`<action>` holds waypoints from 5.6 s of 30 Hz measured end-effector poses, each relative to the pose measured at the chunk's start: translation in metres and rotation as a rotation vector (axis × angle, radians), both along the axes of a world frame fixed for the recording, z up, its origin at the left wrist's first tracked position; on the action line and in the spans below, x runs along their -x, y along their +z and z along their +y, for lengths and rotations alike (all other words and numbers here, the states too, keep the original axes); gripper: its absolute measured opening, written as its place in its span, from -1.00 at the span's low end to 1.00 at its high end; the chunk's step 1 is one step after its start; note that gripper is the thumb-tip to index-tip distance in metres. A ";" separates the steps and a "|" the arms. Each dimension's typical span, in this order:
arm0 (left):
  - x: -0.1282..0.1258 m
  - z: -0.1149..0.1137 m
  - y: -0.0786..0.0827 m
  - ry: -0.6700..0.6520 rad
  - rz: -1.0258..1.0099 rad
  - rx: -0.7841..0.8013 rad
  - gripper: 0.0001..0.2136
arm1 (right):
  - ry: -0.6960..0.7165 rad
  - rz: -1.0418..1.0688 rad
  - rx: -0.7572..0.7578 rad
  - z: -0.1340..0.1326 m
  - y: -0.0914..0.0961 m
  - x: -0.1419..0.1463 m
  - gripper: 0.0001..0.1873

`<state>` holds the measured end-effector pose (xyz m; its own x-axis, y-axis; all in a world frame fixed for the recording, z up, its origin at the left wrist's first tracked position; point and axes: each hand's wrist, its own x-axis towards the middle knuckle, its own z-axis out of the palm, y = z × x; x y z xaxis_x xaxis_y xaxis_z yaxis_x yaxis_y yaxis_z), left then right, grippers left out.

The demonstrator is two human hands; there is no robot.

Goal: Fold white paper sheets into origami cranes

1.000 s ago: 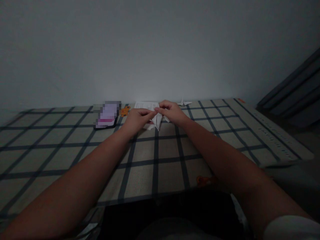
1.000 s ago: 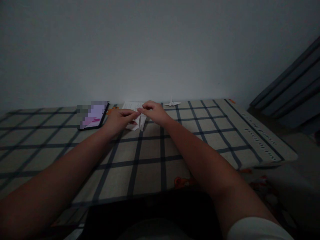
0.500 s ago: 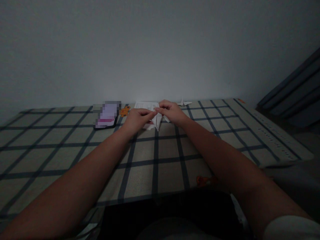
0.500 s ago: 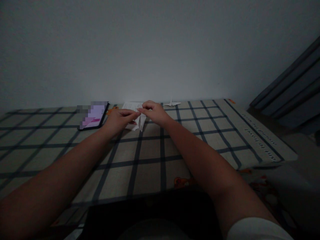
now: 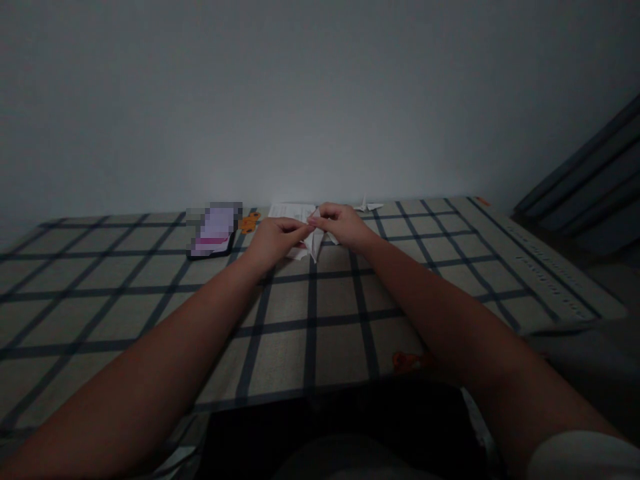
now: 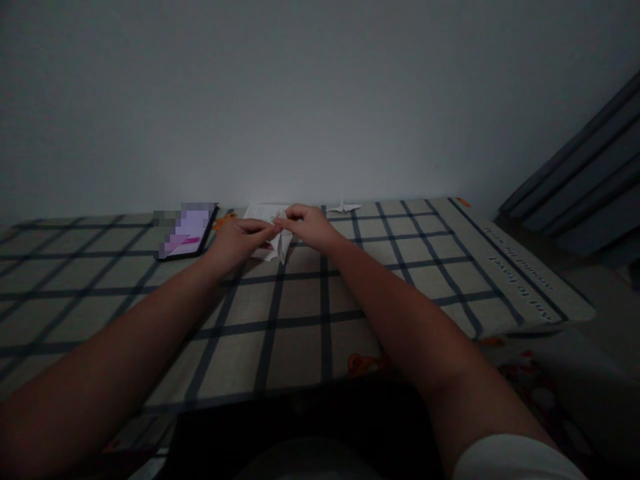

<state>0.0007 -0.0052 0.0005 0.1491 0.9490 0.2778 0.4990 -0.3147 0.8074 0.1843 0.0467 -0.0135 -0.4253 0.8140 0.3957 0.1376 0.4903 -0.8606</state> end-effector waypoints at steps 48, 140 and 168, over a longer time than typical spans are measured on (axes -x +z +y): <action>-0.005 0.003 -0.003 0.028 -0.393 0.080 -0.62 | -0.022 0.220 0.221 -0.004 0.002 0.006 -0.81; -0.008 0.005 -0.008 0.002 -0.468 0.134 -0.70 | -0.126 0.073 0.103 -0.007 0.006 -0.001 -0.71; -0.008 0.007 -0.011 -0.067 -0.464 0.260 -0.72 | -0.188 0.040 0.024 -0.004 0.001 -0.001 -0.60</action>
